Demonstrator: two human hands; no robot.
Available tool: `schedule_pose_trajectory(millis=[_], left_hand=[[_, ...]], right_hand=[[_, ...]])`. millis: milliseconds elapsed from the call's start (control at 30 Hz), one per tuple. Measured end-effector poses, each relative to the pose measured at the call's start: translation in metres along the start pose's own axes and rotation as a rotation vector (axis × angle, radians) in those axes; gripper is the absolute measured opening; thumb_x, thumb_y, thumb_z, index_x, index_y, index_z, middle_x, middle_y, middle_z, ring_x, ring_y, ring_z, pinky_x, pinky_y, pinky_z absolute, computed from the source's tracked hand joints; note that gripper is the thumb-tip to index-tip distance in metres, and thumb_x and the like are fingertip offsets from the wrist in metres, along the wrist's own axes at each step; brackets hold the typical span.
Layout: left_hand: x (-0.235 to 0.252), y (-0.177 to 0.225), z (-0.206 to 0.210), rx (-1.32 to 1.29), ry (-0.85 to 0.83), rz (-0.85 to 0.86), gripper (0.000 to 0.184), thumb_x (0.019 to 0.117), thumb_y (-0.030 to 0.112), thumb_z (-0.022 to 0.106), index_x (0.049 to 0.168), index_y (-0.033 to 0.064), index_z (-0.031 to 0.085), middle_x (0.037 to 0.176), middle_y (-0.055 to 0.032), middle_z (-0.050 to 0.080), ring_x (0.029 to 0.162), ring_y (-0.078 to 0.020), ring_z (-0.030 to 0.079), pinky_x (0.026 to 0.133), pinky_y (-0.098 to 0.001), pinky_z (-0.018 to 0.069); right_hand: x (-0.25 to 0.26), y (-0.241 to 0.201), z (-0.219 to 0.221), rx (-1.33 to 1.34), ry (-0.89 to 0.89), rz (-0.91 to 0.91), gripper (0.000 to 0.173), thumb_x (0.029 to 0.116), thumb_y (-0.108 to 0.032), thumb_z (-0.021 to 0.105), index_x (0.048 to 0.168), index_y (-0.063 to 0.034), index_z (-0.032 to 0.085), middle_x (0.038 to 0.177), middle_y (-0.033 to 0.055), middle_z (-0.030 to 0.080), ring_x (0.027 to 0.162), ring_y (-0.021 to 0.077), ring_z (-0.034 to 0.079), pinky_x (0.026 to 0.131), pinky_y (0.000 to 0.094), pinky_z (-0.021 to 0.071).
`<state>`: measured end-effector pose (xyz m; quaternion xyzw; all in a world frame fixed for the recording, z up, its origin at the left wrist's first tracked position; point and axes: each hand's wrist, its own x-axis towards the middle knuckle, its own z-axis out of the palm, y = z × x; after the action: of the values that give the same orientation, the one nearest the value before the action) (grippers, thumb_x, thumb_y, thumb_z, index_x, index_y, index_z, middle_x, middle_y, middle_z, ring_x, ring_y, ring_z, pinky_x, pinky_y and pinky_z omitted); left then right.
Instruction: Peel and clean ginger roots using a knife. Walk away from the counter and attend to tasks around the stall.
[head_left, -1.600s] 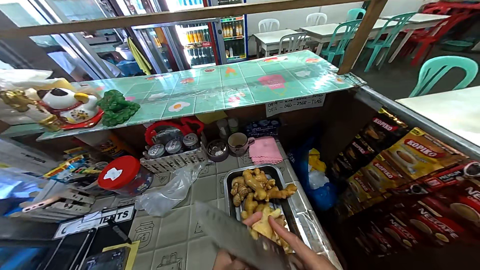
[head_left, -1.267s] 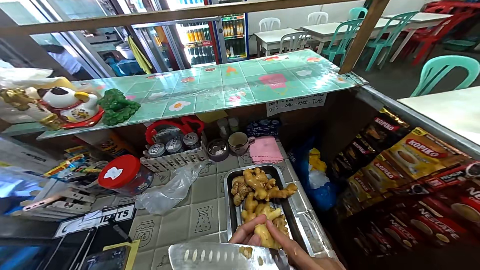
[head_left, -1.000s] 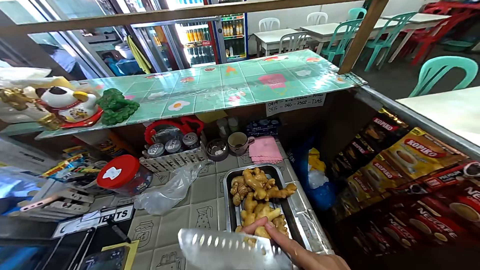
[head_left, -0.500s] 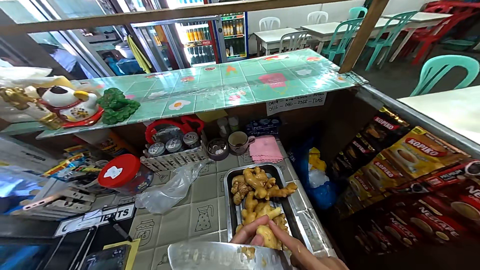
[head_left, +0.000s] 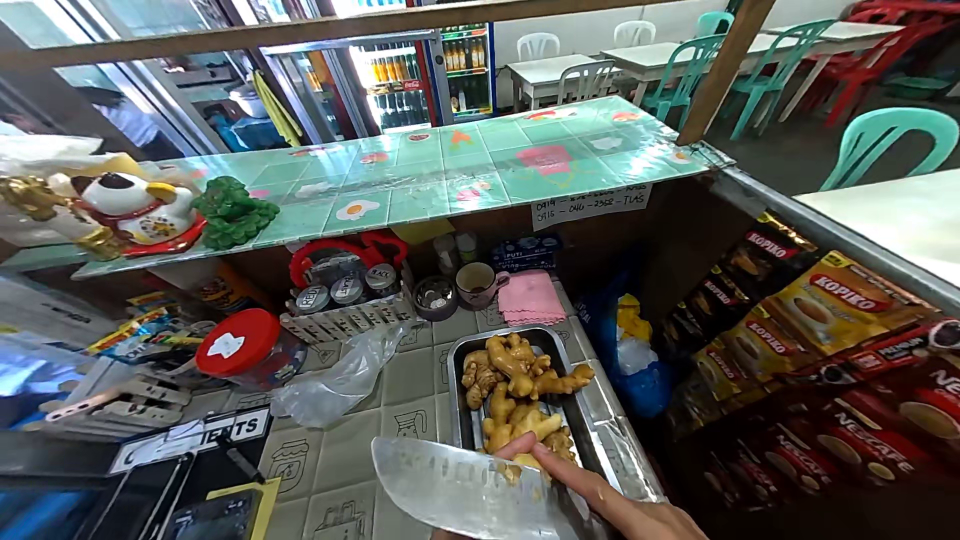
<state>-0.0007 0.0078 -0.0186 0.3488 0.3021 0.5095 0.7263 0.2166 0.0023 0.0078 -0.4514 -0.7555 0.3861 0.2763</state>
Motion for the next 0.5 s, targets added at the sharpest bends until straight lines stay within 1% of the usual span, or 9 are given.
schedule_pose_trajectory(millis=[67,100,167,200,233,300,400,467,500], left_hand=[[-0.001,0.000,0.001,-0.032,0.011,0.009,0.055,0.0962,0.019,0.069,0.142,-0.0059,0.051,0.137,-0.0135,0.062,0.120,-0.0216,0.065,0.100,-0.0381,0.0560],[0.001,0.000,0.001,-0.024,0.008,0.014,0.055,0.0956,0.019,0.070,0.141,-0.0056,0.052,0.136,-0.0132,0.063,0.119,-0.0210,0.065,0.099,-0.0374,0.0565],[0.006,0.003,0.003,0.025,-0.039,0.027,0.048,0.1022,0.017,0.059,0.143,-0.0069,0.048,0.139,-0.0134,0.060,0.123,-0.0194,0.061,0.104,-0.0373,0.0518],[0.009,0.004,0.004,0.041,-0.049,0.032,0.046,0.1040,0.015,0.053,0.144,-0.0077,0.047,0.140,-0.0138,0.059,0.125,-0.0194,0.060,0.106,-0.0378,0.0498],[0.010,0.004,0.004,0.048,-0.048,0.038,0.045,0.1045,0.014,0.052,0.144,-0.0078,0.047,0.140,-0.0139,0.059,0.125,-0.0193,0.059,0.107,-0.0379,0.0491],[0.011,0.005,0.005,0.047,-0.038,0.043,0.043,0.1045,0.011,0.051,0.144,-0.0068,0.048,0.139,-0.0127,0.060,0.125,-0.0181,0.060,0.107,-0.0372,0.0491],[0.008,0.004,0.005,0.034,-0.032,0.063,0.046,0.1033,0.011,0.053,0.144,-0.0084,0.047,0.141,-0.0145,0.059,0.125,-0.0207,0.060,0.107,-0.0392,0.0494],[0.006,0.004,0.004,0.018,-0.027,0.073,0.050,0.1016,0.014,0.058,0.144,-0.0094,0.046,0.141,-0.0157,0.059,0.125,-0.0223,0.060,0.107,-0.0405,0.0500],[0.006,0.004,0.004,0.013,-0.023,0.071,0.051,0.1011,0.014,0.059,0.144,-0.0092,0.046,0.141,-0.0157,0.059,0.126,-0.0225,0.060,0.107,-0.0407,0.0501]], right_hand=[[0.000,0.002,-0.002,0.068,-0.022,0.003,0.067,0.1001,-0.041,0.064,0.158,-0.0177,0.041,0.130,0.0101,0.069,0.095,0.0255,0.074,0.081,0.0521,0.0596],[-0.001,0.000,-0.004,0.114,-0.048,0.023,0.069,0.1000,-0.040,0.065,0.159,-0.0164,0.039,0.127,0.0127,0.070,0.091,0.0260,0.072,0.079,0.0517,0.0588],[-0.001,-0.002,-0.005,0.175,-0.073,0.052,0.077,0.0985,-0.040,0.067,0.162,-0.0126,0.032,0.110,0.0168,0.071,0.076,0.0257,0.068,0.069,0.0503,0.0575],[-0.001,-0.003,-0.005,0.190,-0.079,0.055,0.080,0.0981,-0.041,0.067,0.162,-0.0112,0.029,0.106,0.0178,0.071,0.073,0.0257,0.066,0.067,0.0499,0.0565],[-0.001,-0.003,-0.004,0.195,-0.076,0.050,0.081,0.0979,-0.041,0.067,0.162,-0.0106,0.029,0.108,0.0185,0.071,0.074,0.0259,0.066,0.068,0.0498,0.0566],[0.000,-0.003,-0.004,0.189,-0.078,0.040,0.081,0.0980,-0.041,0.067,0.162,-0.0109,0.029,0.121,0.0196,0.069,0.082,0.0271,0.070,0.074,0.0508,0.0582],[0.000,-0.003,-0.002,0.160,-0.040,0.022,0.074,0.0997,-0.040,0.065,0.161,-0.0119,0.035,0.105,0.0180,0.070,0.071,0.0245,0.063,0.066,0.0475,0.0547],[0.000,-0.002,-0.002,0.136,-0.036,0.017,0.070,0.1007,-0.040,0.063,0.160,-0.0134,0.037,0.106,0.0166,0.071,0.072,0.0237,0.065,0.066,0.0473,0.0561],[0.000,-0.002,-0.001,0.139,-0.033,0.013,0.070,0.1006,-0.040,0.064,0.160,-0.0133,0.038,0.104,0.0164,0.071,0.069,0.0230,0.063,0.064,0.0466,0.0548]])
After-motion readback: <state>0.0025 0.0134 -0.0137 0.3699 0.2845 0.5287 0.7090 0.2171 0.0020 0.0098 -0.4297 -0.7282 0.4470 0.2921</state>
